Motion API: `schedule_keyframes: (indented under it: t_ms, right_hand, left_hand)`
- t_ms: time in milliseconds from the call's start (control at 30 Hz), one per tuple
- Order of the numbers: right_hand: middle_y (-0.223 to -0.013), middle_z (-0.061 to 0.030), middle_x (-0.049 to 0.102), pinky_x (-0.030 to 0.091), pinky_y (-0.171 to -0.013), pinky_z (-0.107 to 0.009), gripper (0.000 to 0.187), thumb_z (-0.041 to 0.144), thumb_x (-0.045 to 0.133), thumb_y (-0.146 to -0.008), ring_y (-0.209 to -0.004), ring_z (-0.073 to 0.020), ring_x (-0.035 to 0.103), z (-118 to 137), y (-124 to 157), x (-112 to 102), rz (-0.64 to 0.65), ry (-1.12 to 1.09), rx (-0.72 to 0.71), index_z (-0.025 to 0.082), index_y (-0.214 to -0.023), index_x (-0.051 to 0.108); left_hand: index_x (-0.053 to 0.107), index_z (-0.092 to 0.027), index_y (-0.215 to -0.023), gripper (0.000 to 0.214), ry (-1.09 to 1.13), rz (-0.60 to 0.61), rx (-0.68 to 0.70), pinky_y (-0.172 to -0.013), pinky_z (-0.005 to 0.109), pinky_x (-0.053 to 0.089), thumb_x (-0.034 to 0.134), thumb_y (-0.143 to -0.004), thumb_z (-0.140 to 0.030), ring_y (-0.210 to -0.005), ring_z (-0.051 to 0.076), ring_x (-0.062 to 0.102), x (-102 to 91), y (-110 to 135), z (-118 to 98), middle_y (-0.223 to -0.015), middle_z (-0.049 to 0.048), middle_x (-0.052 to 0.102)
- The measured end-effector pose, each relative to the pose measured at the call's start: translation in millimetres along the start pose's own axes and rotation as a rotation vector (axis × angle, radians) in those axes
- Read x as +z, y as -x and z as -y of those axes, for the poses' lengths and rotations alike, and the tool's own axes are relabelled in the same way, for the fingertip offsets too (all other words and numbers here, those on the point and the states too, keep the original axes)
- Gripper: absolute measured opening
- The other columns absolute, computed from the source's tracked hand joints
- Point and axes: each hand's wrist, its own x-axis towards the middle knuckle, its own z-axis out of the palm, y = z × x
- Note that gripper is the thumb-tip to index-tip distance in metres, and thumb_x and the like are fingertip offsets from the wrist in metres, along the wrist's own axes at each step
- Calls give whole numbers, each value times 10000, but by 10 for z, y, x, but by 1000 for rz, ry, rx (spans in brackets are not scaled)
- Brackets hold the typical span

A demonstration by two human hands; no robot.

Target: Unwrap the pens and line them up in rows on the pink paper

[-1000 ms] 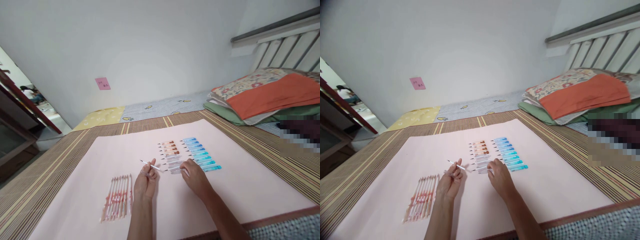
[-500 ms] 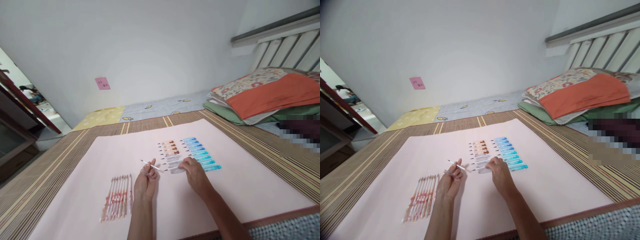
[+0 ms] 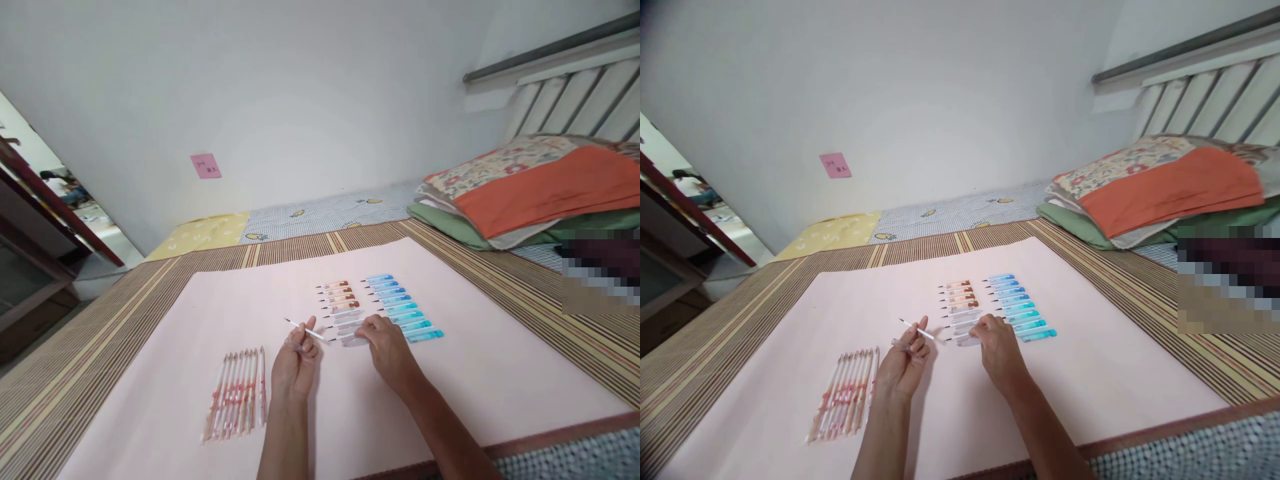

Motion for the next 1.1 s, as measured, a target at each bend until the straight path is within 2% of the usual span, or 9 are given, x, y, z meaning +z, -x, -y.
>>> schedule_keyframes:
  t_ms: [167, 300, 433, 533, 767, 867, 933, 1100]
  right_hand:
    - [-1114, -72, 658, 375, -862, -349, 494, -43, 426, -809, -1040, -224, 559, 19, 2, 33, 47, -6, -19, 237, -1020, 775]
    - [-1055, -93, 678, 396, -836, -361, 408, 21, 418, -886, -967, -230, 567, 78, 3, -14, -23, -57, -6, 220, -983, 760]
    - [-1010, -93, 693, 456, -879, -374, 250, 258, 457, -1001, -968, -237, 599, 286, 9, -85, -170, -319, -41, 222, -1037, 701]
    - [-987, -68, 715, 499, -853, -343, 215, 370, 535, -983, -930, -217, 646, 435, 20, -69, -161, -507, 7, 231, -1062, 679]
    - [-897, -35, 724, 501, -726, -295, 94, 293, 589, -908, -785, -185, 654, 492, 27, 28, -101, -598, 98, 234, -901, 663]
    - [-820, -22, 695, 473, -690, -290, 120, 280, 568, -906, -730, -179, 624, 452, 13, -35, -90, -563, 111, 235, -817, 635]
    - [-808, -22, 677, 457, -691, -293, 126, 265, 554, -896, -735, -183, 610, 374, 7, -102, -95, -515, 105, 235, -809, 642]
    - [-832, -19, 620, 443, -732, -306, 121, 206, 548, -820, -805, -200, 595, 75, 42, -222, -19, -333, 162, 241, -761, 648]
  left_hand:
    - [618, -100, -782, 172, -6, 2, 7, -378, 144, 348, 571, -932, -30, -432, 8, 379, 0, -7, 3, -901, 98, 715]
    - [594, -108, -725, 208, -25, 18, 10, -380, 139, 348, 597, -918, -32, -431, 3, 382, -2, -9, 22, -942, 119, 735]
    - [586, -120, -707, 200, -76, 50, 12, -378, 135, 344, 700, -852, -41, -422, 0, 375, 17, 13, 93, -955, 119, 760]
    - [599, -118, -705, 207, -125, 90, -1, -388, 139, 351, 781, -795, -72, -425, 3, 392, 30, 27, 184, -967, 130, 778]
    - [653, -109, -709, 250, -185, 147, -33, -423, 141, 354, 897, -657, -135, -423, -4, 399, 43, 46, 407, -942, 128, 794]
    - [667, -100, -729, 200, -217, 147, -46, -421, 138, 347, 861, -680, -107, -422, -4, 410, 75, 68, 429, -937, 135, 789]
    - [687, -99, -818, 168, -248, 127, -51, -404, 139, 333, 798, -706, -40, -411, -3, 403, 96, 80, 385, -961, 133, 785]
    - [642, -128, -1037, 315, -206, -71, 41, -382, 144, 347, 578, -802, 71, -407, 10, 390, 63, 53, 125, -1072, 150, 755]
